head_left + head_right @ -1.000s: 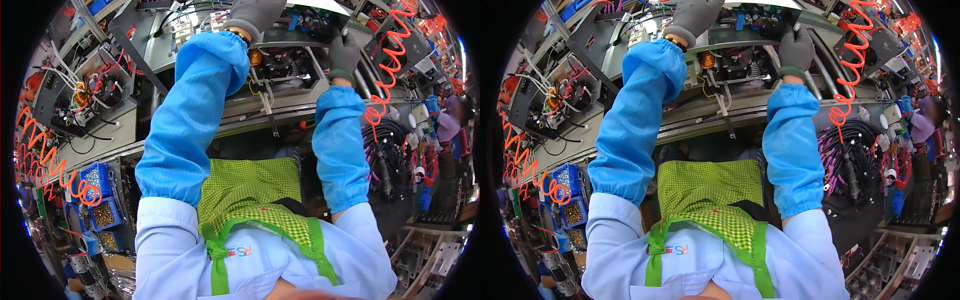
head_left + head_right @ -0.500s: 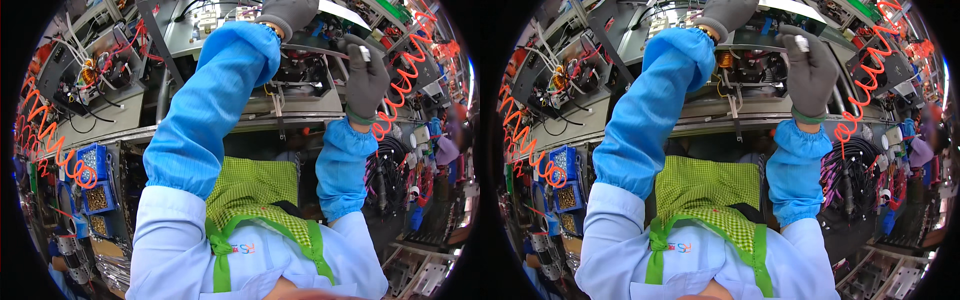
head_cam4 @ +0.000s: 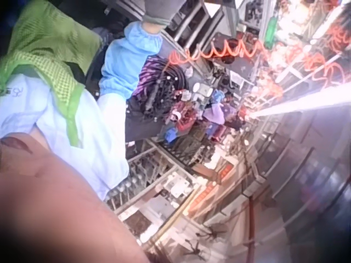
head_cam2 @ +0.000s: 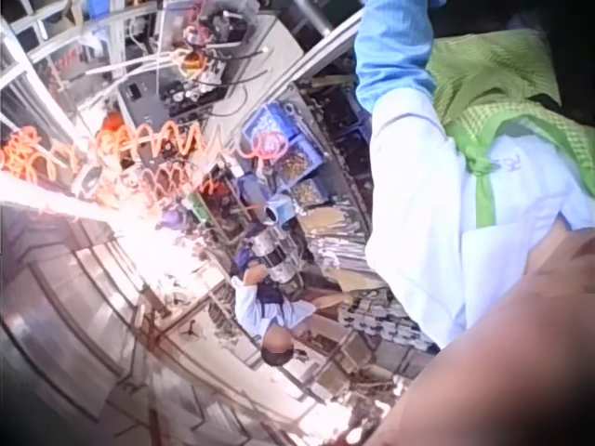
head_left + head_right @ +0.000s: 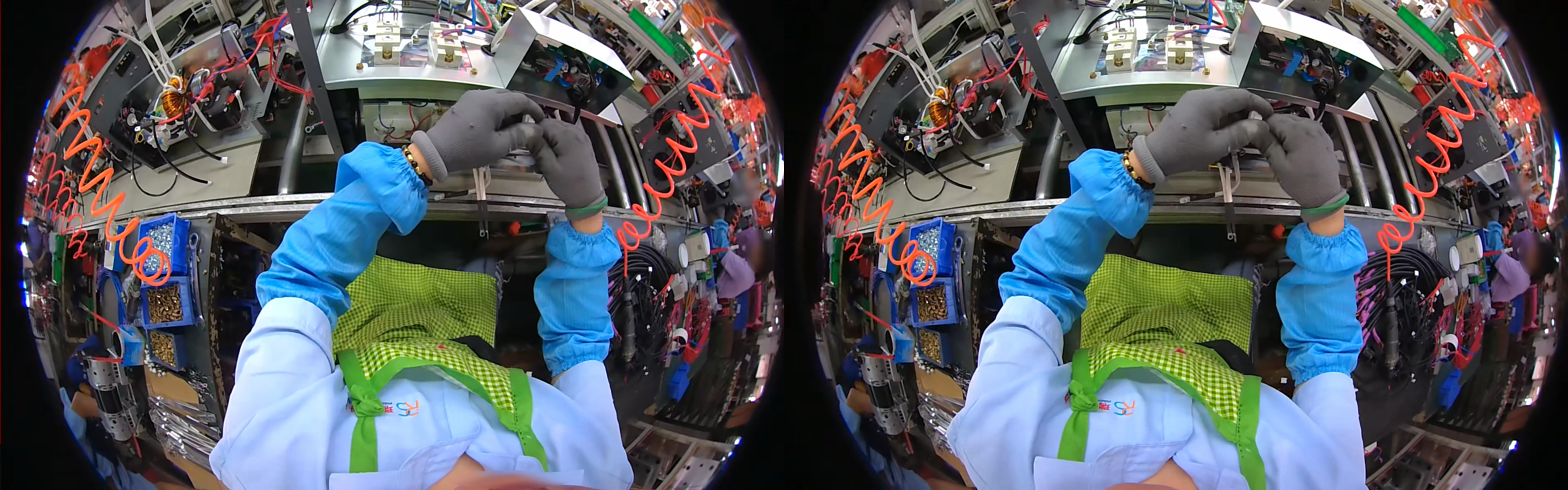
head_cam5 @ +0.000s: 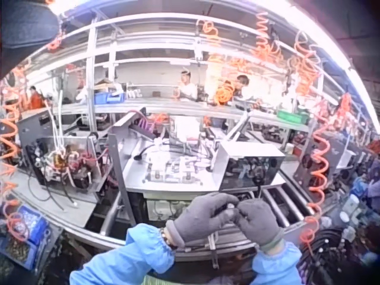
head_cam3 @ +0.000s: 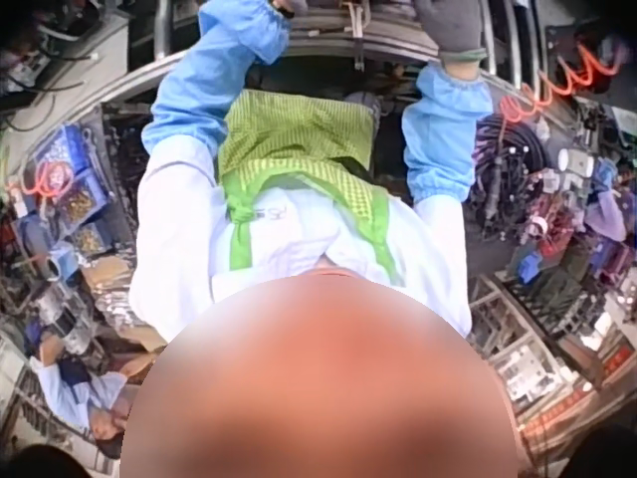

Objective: Assembling electronic components into a metal chassis at a factory assembly line.

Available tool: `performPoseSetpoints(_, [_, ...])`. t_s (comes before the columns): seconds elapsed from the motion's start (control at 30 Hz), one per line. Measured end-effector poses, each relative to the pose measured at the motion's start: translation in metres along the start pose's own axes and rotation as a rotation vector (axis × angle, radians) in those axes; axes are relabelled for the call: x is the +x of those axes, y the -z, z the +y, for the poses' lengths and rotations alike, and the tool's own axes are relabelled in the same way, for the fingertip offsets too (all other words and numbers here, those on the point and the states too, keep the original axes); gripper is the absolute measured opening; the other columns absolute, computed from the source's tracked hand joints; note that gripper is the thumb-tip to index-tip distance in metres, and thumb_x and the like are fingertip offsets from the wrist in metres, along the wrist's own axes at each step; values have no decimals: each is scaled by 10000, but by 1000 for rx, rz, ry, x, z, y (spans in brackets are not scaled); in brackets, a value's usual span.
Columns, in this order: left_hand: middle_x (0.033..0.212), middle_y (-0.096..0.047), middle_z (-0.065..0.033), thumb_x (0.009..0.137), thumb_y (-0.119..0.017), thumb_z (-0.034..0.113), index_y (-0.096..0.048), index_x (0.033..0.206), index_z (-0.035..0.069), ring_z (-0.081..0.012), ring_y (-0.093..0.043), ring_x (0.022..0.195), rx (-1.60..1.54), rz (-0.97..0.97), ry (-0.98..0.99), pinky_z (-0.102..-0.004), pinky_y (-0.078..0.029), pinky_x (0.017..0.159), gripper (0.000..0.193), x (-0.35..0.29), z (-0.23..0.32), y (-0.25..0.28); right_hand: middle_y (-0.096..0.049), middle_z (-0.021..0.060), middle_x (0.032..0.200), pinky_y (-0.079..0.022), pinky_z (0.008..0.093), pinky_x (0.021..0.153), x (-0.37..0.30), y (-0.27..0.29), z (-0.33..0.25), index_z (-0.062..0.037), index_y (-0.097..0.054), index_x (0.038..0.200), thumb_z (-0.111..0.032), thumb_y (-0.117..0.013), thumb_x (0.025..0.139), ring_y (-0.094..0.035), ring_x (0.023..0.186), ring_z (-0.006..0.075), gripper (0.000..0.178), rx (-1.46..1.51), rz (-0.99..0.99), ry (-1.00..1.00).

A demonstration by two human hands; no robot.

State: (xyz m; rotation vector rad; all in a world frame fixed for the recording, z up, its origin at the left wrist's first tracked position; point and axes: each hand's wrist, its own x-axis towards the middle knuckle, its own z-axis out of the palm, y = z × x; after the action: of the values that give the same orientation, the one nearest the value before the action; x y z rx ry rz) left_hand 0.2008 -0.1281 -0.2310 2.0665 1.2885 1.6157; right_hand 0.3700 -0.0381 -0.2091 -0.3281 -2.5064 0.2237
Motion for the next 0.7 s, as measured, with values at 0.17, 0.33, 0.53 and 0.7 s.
performPoseSetpoints(0.17, [738,-640,-83,915,-579,427,-661,976,-27,-117,-591,681,-5,34,316,-286,-476,593,465,12,2,7,-641,133,874,-484,399,709,-1,-9,-24,-73,-636,996,-110,-657,810,-614,789,337,191,166,382,-201])
performPoseSetpoints(0.33, [699,-621,-95,918,-515,536,-670,948,-33,-144,-588,666,-162,78,477,-302,-468,606,590,20,-10,-1,-630,110,898,-479,408,685,1,-21,-12,-91,-631,1015,-132,-666,806,-609,792,321,216,-43,416,10])
performPoseSetpoints(0.53, [741,-659,-194,903,-447,579,-704,847,3,-351,-650,749,250,67,471,-417,-498,704,633,32,-10,-6,-631,125,871,-466,417,672,3,-28,-8,-68,-626,984,-118,-640,811,-607,779,331,181,-98,433,-65])
performPoseSetpoints(0.7, [659,-630,-175,928,-380,595,-691,793,20,-352,-640,716,292,86,517,-424,-492,688,668,34,-3,5,-639,114,861,-466,426,659,11,-34,10,-69,-624,916,-124,-643,815,-610,758,339,117,-98,516,-38])
